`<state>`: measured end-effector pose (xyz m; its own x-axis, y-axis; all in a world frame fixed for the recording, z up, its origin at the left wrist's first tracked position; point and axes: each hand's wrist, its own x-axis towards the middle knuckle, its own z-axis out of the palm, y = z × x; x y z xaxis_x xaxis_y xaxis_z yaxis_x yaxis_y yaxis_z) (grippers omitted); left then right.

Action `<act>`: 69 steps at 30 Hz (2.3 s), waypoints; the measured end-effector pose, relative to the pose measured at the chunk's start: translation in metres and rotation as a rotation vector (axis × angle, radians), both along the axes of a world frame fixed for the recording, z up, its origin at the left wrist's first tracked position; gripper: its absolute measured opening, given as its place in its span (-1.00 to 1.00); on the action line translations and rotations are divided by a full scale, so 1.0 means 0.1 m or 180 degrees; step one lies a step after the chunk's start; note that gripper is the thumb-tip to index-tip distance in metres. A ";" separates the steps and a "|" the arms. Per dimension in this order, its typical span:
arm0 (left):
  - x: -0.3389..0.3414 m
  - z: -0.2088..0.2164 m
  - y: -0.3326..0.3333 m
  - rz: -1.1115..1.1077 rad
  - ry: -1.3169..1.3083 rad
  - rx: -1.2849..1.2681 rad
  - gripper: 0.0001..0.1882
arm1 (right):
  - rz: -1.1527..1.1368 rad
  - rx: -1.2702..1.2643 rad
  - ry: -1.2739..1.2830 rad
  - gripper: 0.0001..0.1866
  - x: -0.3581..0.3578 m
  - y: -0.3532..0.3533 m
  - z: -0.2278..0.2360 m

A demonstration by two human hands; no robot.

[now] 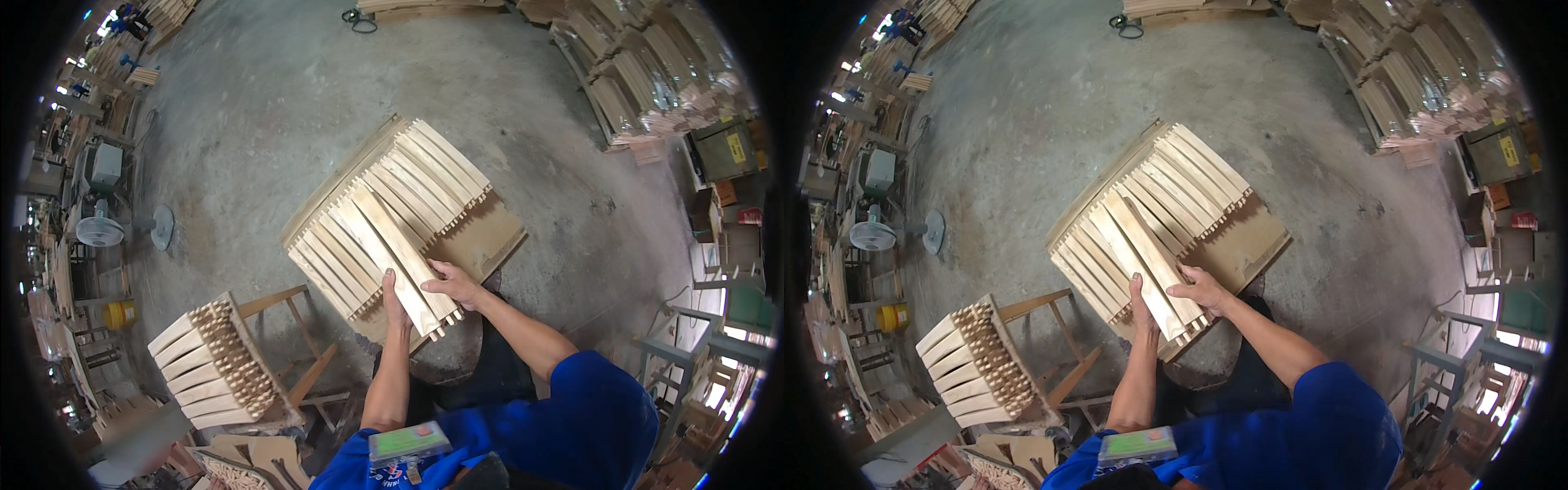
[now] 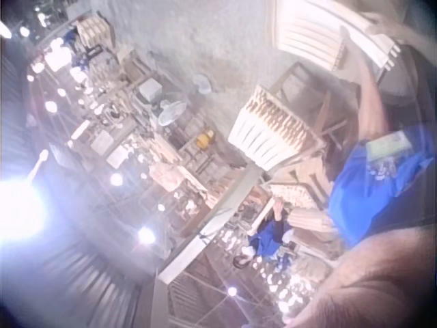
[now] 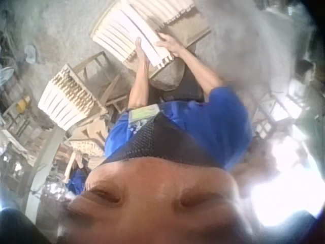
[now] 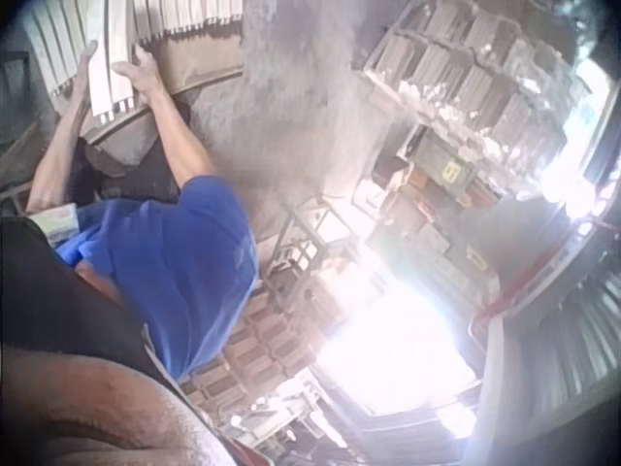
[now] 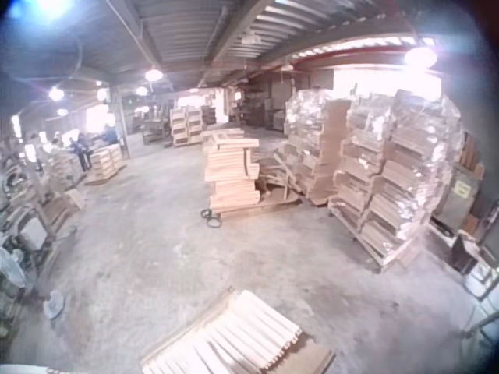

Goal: The person picks up small, light-colored wooden slats with pegs from a table and stacks them in neat piles on a wooden board on the floor. The person repeatedly gathers handfuls of the slats, aligns them, and places them onto the growing stack.

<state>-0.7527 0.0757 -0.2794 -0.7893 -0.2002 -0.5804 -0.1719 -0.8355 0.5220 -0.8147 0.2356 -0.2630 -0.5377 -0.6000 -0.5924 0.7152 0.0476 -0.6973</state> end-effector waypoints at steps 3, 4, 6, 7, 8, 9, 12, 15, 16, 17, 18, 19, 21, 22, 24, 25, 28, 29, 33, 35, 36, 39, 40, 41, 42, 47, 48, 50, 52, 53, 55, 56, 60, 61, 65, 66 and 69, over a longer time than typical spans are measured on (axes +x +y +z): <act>-0.54 -0.58 0.32 0.0181 -0.0148 -0.0180 -0.27 | 0.0089 0.0409 0.0023 -0.07 -0.59 0.25 -0.61; -0.74 -0.78 0.42 0.0145 -0.0237 -0.0200 -0.28 | 0.0068 0.0242 0.0248 -0.09 -0.81 0.34 -0.81; -1.12 -1.18 0.56 0.0183 -0.0121 -0.0261 -0.27 | 0.0127 0.0668 0.0217 -0.11 -1.20 0.44 -1.17; -1.29 -1.36 0.61 0.0188 -0.0414 -0.0306 -0.27 | 0.0078 0.0266 0.0056 -0.13 -1.37 0.53 -1.32; -1.45 -1.54 0.62 0.0094 -0.0466 -0.0162 -0.26 | 0.0069 0.0142 0.0106 -0.11 -1.53 0.57 -1.48; -1.60 -1.70 0.64 0.0061 -0.0413 -0.0197 -0.25 | 0.0063 0.0225 0.0006 -0.10 -1.68 0.58 -1.63; -1.99 -2.14 0.65 0.0033 -0.0253 -0.0321 -0.20 | 0.0092 0.0089 0.0129 -0.04 -2.07 0.59 -2.11; -2.23 -2.45 0.63 0.0037 -0.0377 -0.0306 -0.16 | -0.0083 0.0382 0.0371 0.08 -2.27 0.54 -2.52; -2.27 -2.52 0.61 0.0044 -0.0418 -0.0317 -0.15 | -0.0007 0.0533 0.0388 0.19 -2.32 0.50 -2.63; -2.31 -2.60 0.59 0.0054 -0.0559 -0.0286 -0.14 | -0.0030 0.0360 0.0505 0.16 -2.38 0.49 -2.74; -2.36 -2.69 0.57 0.0106 -0.0560 -0.0146 -0.15 | 0.0000 0.0398 0.0492 0.13 -2.41 0.47 -2.84; -2.39 -2.76 0.56 0.0118 -0.0294 -0.0123 -0.16 | 0.0070 0.0648 0.0350 0.10 -2.42 0.45 -2.92; -2.43 -2.93 0.56 0.0237 -0.0506 -0.0026 -0.18 | -0.0172 0.0348 0.0355 0.04 -2.41 0.48 -3.04; -2.43 -3.00 0.55 0.0219 -0.0424 0.0157 -0.22 | -0.0309 0.0218 0.0200 0.02 -2.38 0.52 -3.08; -2.43 -3.15 0.57 0.0106 -0.0251 0.0195 -0.23 | -0.0490 0.0375 0.0114 -0.03 -2.25 0.58 -3.14; -2.43 -3.21 0.58 0.0125 -0.0531 0.0213 -0.23 | -0.0529 0.0638 0.0218 -0.06 -2.17 0.61 -3.15; -2.41 -3.33 0.58 0.0089 -0.0182 0.0194 -0.37 | -0.0916 0.1231 0.0487 -0.21 -1.85 0.61 -3.15; -2.40 -3.35 0.57 0.0133 -0.0399 0.0208 -0.44 | -0.1072 0.1392 0.0684 -0.20 -1.67 0.62 -3.11; -2.40 -3.39 0.58 0.0020 -0.0645 -0.0694 -0.42 | -0.2551 0.1412 -0.0174 -0.15 -1.27 0.68 -3.12; -2.40 -3.39 0.57 -0.0095 -0.0955 -0.0866 -0.39 | -0.3169 0.0558 -0.1012 -0.13 -1.26 0.69 -3.21; -2.38 -3.37 0.56 -0.0217 -0.1189 -0.0990 -0.35 | -0.3238 0.0038 -0.1318 -0.12 -1.31 0.70 -3.27; -2.40 -3.30 0.52 -0.0623 -0.1151 -0.1284 -0.19 | -0.3220 -0.0666 -0.1511 -0.22 -1.46 0.62 -3.38; -2.42 -3.28 0.53 -0.0588 -0.1278 -0.1356 -0.23 | -0.3178 -0.0469 -0.1361 -0.24 -1.50 0.59 -3.39; -2.43 -3.25 0.54 -0.0604 -0.1055 -0.1445 -0.22 | -0.3147 -0.0093 -0.1436 -0.27 -1.52 0.57 -3.39; -2.45 -3.23 0.56 -0.0690 -0.0981 -0.1495 -0.21 | -0.3170 0.0078 -0.1387 -0.31 -1.54 0.59 -3.38; -2.58 -3.14 0.77 -0.0689 -0.1081 -0.2140 -0.38 | -0.3115 0.0138 -0.1022 -0.18 -1.58 0.68 -3.45; -2.59 -3.12 0.80 -0.0729 -0.1018 -0.2426 -0.44 | -0.3106 0.0201 -0.0996 -0.17 -1.58 0.68 -3.48; -2.61 -3.07 0.80 -0.0792 -0.0895 -0.2769 -0.46 | -0.3013 0.0398 -0.0901 -0.12 -1.59 0.68 -3.54; -2.66 -3.00 0.75 -0.1040 -0.0865 -0.2856 -0.32 | -0.2899 0.0771 -0.0949 -0.06 -1.59 0.68 -3.55; -2.73 -2.97 0.73 -0.0974 -0.0957 -0.3175 -0.25 | -0.2722 0.0795 -0.0835 -0.05 -1.58 0.68 -3.54; -2.90 -2.90 0.78 -0.1052 -0.1510 -0.3607 -0.10 | -0.2479 0.1178 -0.1007 -0.03 -1.51 0.78 -3.45; -2.97 -2.86 0.84 -0.0812 -0.1565 -0.3580 0.16 | -0.2352 0.1205 -0.1053 -0.06 -1.47 0.86 -3.38; -3.52 -2.77 0.97 -0.0878 -0.2646 -0.4502 0.34 | -0.1287 0.1745 -0.0360 -0.25 -0.90 1.35 -2.77; -3.61 -2.75 0.98 -0.1040 -0.2944 -0.4392 0.39 | -0.0954 0.2007 0.0092 -0.26 -0.72 1.53 -2.55; -3.62 -2.64 0.90 -0.0860 -0.2839 -0.4045 0.33 | 0.0255 0.3143 0.1105 -0.32 -0.08 2.23 -1.73; -3.59 -2.61 0.88 -0.0772 -0.2837 -0.4057 0.29 | 0.0476 0.3457 0.1255 -0.32 0.05 2.32 -1.63; -3.46 -2.57 0.77 -0.0853 -0.2959 -0.4035 0.29 | 0.1294 0.3840 0.0999 -0.32 0.30 2.39 -1.58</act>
<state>-1.0986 0.1529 -0.5365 -0.3617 -0.8263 -0.4318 -0.8766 0.1438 0.4592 -0.7845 0.4750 -0.4208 -0.6575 0.0652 -0.7507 0.3179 0.9272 -0.1979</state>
